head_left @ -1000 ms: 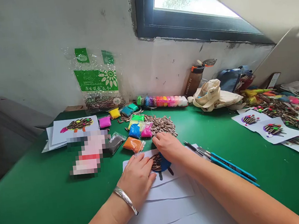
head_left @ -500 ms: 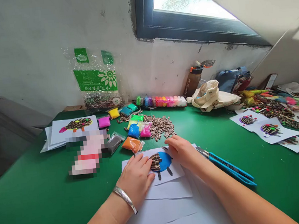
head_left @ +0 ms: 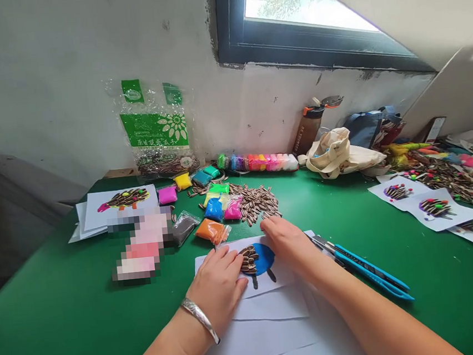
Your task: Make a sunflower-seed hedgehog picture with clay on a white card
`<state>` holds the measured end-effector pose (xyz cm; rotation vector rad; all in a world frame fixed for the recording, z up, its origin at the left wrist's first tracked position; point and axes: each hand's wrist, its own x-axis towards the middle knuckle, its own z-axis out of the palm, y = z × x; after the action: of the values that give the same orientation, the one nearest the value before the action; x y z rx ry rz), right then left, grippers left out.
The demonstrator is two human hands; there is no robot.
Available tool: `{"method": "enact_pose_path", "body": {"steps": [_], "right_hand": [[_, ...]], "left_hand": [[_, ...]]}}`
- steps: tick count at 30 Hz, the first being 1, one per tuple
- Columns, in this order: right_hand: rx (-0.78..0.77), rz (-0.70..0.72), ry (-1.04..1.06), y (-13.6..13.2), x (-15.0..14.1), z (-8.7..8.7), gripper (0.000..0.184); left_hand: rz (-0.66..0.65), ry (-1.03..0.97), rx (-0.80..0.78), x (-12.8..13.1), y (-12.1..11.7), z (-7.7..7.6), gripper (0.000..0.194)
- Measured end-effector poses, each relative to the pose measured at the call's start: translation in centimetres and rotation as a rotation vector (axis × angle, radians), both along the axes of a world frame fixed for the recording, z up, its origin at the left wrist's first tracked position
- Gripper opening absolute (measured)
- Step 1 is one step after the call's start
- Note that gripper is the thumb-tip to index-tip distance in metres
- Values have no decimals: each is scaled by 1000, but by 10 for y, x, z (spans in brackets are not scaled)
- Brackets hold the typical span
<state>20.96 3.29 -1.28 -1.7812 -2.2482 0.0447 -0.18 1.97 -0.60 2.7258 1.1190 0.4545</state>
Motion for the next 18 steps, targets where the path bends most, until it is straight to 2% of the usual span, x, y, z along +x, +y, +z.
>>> {"method": "enact_pose_path", "body": {"steps": [2,4,8,13,18], "right_hand": [[13,-27,84,-9,5,6,20],[5,-18,295,-19,7,13,18],[-127,36,562,-36,1,20,15],[-215,115,572,-40,-13,18,20],[-206,75,539,-38,-16,14,19]], "left_hand": [[1,-1,-2,1,0,1,27],[0,-1,0,1,-1,2,26],[-11,-13,44,0,-3,2,31],[-47,-25,94,-1,-4,2,29],[-64,-32,101,1,-5,4,26]]}}
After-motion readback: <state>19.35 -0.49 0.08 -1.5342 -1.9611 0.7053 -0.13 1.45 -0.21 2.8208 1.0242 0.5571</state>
